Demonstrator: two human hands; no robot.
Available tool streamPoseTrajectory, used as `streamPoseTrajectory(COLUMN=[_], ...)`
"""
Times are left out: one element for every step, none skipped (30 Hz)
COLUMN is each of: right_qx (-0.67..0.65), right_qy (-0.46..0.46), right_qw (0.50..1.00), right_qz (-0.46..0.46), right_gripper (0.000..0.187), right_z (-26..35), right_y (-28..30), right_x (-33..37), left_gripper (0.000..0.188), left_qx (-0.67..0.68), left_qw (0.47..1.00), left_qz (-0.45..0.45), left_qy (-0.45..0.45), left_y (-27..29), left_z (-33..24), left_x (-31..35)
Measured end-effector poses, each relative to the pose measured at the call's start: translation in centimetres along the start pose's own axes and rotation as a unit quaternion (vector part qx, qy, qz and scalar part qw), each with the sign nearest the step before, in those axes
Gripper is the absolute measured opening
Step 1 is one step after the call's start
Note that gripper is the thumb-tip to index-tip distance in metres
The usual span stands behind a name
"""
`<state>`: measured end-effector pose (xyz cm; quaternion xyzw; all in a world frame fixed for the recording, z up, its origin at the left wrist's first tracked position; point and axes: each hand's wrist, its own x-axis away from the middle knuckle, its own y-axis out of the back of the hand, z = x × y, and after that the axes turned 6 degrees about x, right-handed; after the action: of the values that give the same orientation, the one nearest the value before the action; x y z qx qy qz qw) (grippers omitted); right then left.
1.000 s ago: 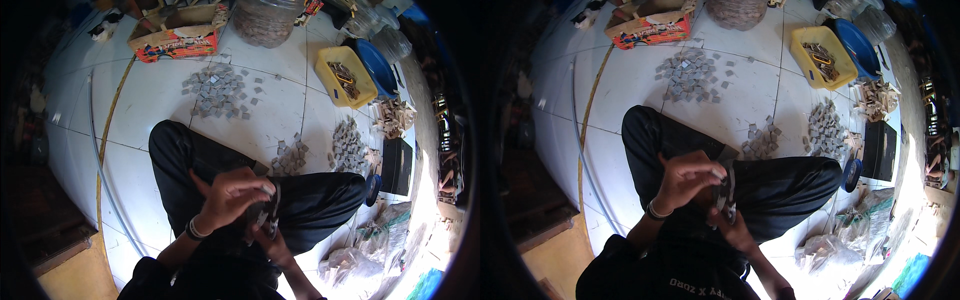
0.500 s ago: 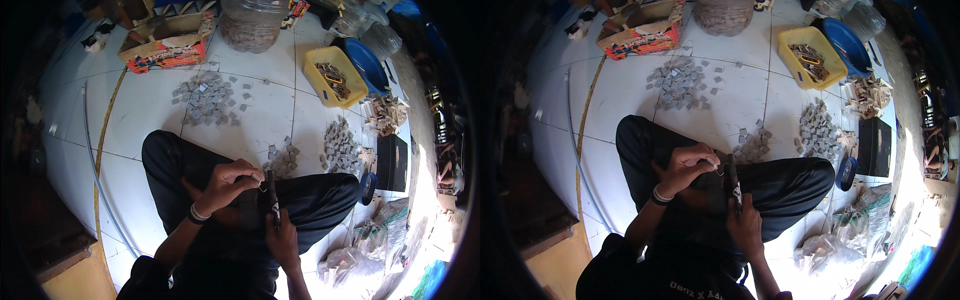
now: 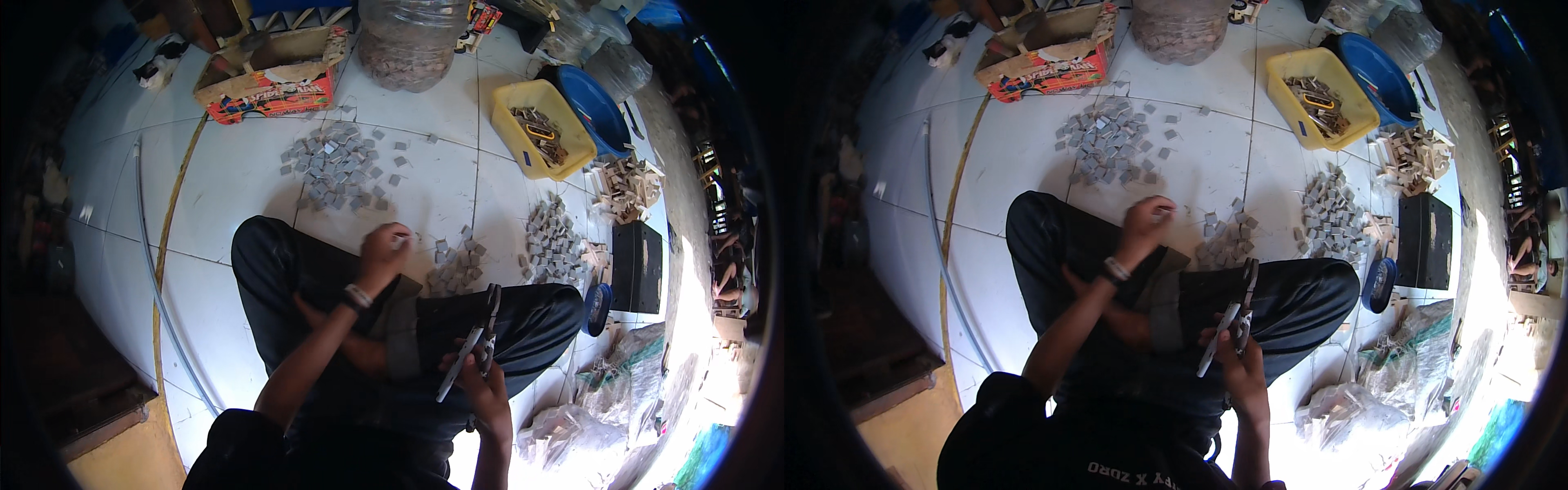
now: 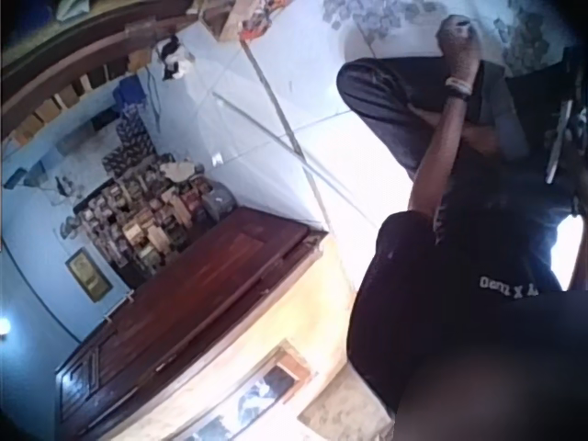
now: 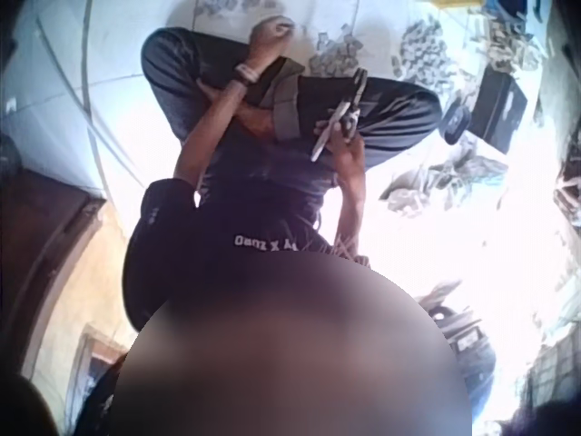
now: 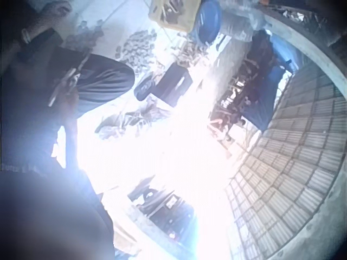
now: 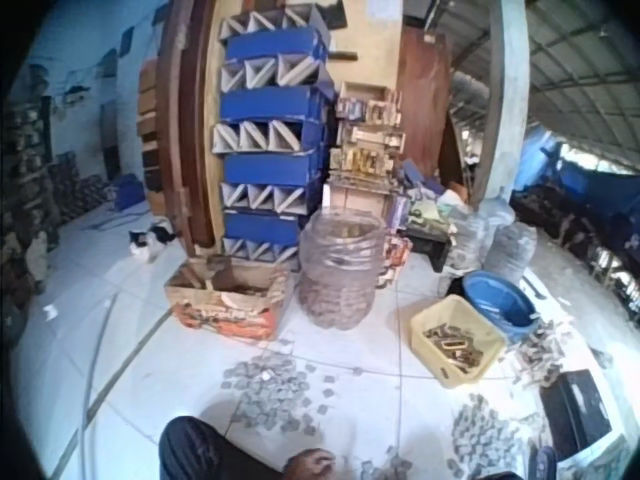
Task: The person sits on the floor and repeatedly picks up small gray rectangular components, trims them with pliers, and places them back on the floor. A black cat walks through the scene briefly.
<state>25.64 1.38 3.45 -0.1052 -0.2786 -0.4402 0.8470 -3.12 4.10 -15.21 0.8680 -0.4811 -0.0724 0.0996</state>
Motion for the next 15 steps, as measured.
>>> streamPoseTrajectory(right_qx=[-0.017, -0.032, -0.044, -0.045, -0.045, -0.043, -0.040, -0.039, -0.043, -0.046, -0.048, -0.046, -0.044, -0.037, -0.051], right_qy=[-0.009, -0.019, -0.033, -0.023, -0.017, -0.011, -0.008, -0.013, -0.008, -0.007, -0.009, -0.013, -0.018, -0.036, -0.032], right_qw=[1.000, 0.999, 0.998, 0.999, 0.999, 0.999, 0.999, 0.999, 0.999, 0.999, 0.998, 0.998, 0.998, 0.998, 0.998], right_qz=[0.000, -0.003, -0.006, -0.001, 0.003, 0.005, 0.009, 0.013, 0.019, 0.025, 0.027, 0.029, 0.031, 0.027, 0.033], right_gripper=[0.051, 0.052, 0.052, 0.052, 0.052, 0.052, 0.052, 0.051, 0.051, 0.051, 0.052, 0.052, 0.051, 0.051, 0.051], right_z=[0.0, -0.1, -0.2, -0.2, -0.3, -0.3, -0.4, -0.5, -0.7, -0.9, -1.1, -1.3, -1.5, -1.7, -1.8], right_y=[-0.2, -0.5, -0.8, -1.0, -1.3, -1.5, -1.5, -1.6, -1.6, -1.5, -1.4, -1.2, -1.1, -1.1, -1.2], right_x=[-0.1, -0.2, -0.2, -0.3, -0.3, -0.3, -0.1, -0.1, -0.1, 0.0, 0.0, -0.1, -0.2, -0.3, -0.6], left_gripper=[0.033, 0.035, 0.031, 0.027, 0.025, 0.024, 0.024, 0.024, 0.023, 0.024, 0.024, 0.025, 0.027, 0.026, 0.025], left_qx=[-0.013, -0.024, -0.089, -0.149, -0.209, -0.235, -0.260, -0.289, -0.309, -0.290, -0.272, -0.256, -0.249, -0.253, -0.257], left_qw=[0.999, 0.998, 0.993, 0.983, 0.973, 0.966, 0.960, 0.952, 0.945, 0.951, 0.955, 0.959, 0.962, 0.959, 0.956], left_qz=[0.013, 0.034, 0.016, 0.004, 0.031, 0.038, 0.047, 0.075, 0.086, 0.058, 0.042, 0.032, 0.036, 0.046, 0.054], left_qy=[-0.035, -0.037, -0.078, -0.108, -0.097, -0.098, -0.098, -0.072, -0.066, -0.094, -0.110, -0.121, -0.110, -0.120, -0.129], left_y=[-1.6, -3.5, -5.3, -6.9, -8.0, -8.5, -9.0, -9.3, -9.2, -8.8, -8.3, -7.7, -7.1, -6.7, -6.4], left_z=[0.1, 0.0, -0.3, -0.7, -1.1, -1.4, -1.8, -2.2, -2.5, -2.8, -2.9, -3.0, -3.0, -2.9, -2.8], left_x=[-0.3, -0.7, -1.1, -1.6, -2.1, -2.5, -2.8, -3.0, -3.3, -3.3, -3.1, -2.9, -2.6, -2.3, -2.0])
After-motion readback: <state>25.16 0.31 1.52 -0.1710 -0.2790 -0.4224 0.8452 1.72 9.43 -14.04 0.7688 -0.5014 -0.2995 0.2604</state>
